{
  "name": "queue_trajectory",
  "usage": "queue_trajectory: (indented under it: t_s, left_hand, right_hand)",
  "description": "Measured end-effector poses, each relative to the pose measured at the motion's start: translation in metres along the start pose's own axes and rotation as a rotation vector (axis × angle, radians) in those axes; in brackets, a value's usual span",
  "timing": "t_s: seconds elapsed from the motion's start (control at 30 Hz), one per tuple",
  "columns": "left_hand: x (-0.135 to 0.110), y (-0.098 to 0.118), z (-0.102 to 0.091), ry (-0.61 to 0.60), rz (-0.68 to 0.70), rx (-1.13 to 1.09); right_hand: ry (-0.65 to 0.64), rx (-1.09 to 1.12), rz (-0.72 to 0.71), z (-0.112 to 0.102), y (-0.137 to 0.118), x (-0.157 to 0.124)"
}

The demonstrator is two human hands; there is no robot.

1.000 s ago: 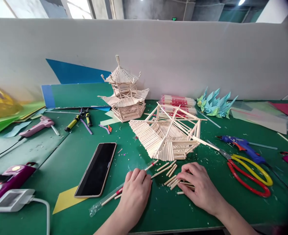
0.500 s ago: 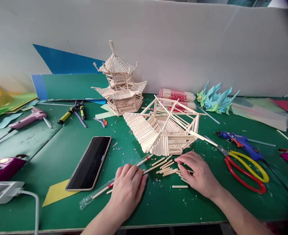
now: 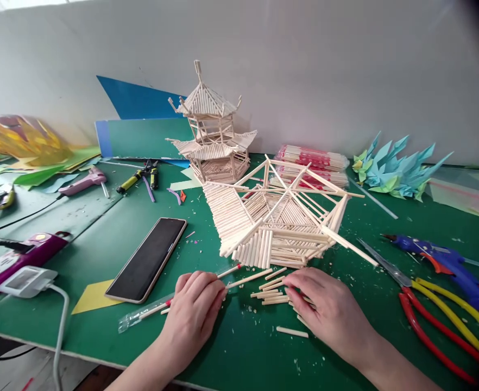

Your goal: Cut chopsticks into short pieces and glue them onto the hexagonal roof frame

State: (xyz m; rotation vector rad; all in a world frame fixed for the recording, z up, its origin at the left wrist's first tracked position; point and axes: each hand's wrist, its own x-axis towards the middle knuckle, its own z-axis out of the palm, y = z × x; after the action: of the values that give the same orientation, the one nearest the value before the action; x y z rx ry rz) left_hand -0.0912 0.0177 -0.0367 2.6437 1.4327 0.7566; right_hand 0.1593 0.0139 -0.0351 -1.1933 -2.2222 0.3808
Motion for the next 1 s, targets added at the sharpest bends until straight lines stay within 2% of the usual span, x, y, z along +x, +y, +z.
queue_trajectory:
  t_s: [0.07, 0.17, 0.4, 0.53, 0.7, 0.83, 1.0]
  left_hand:
    - [-0.001, -0.004, 0.001, 0.049, -0.020, 0.048]
    - [0.001, -0.007, 0.002, 0.044, -0.031, 0.103]
    - [-0.002, -0.008, -0.003, 0.036, 0.016, 0.072]
    - [-0.004, -0.015, -0.002, -0.062, -0.013, 0.136]
    - [0.002, -0.020, 0.000, -0.060, -0.053, 0.177]
    - [0.005, -0.018, -0.001, -0.055, -0.064, 0.190]
    - [0.000, -0.018, -0.002, 0.031, -0.065, 0.220]
  right_hand:
    - [-0.081, 0.003, -0.039, 0.001, -0.005, 0.001]
    - [-0.202, -0.047, -0.046, 0.004, -0.010, 0.003]
    - [-0.270, -0.107, -0.015, 0.010, -0.009, -0.001]
    - [-0.358, -0.227, 0.022, 0.009, -0.013, -0.003]
    - [-0.456, -0.431, 0.040, 0.005, -0.022, 0.003]
    - [-0.483, -0.467, 0.050, 0.002, -0.029, 0.015]
    - [-0.470, -0.414, 0.011, -0.001, -0.030, 0.022]
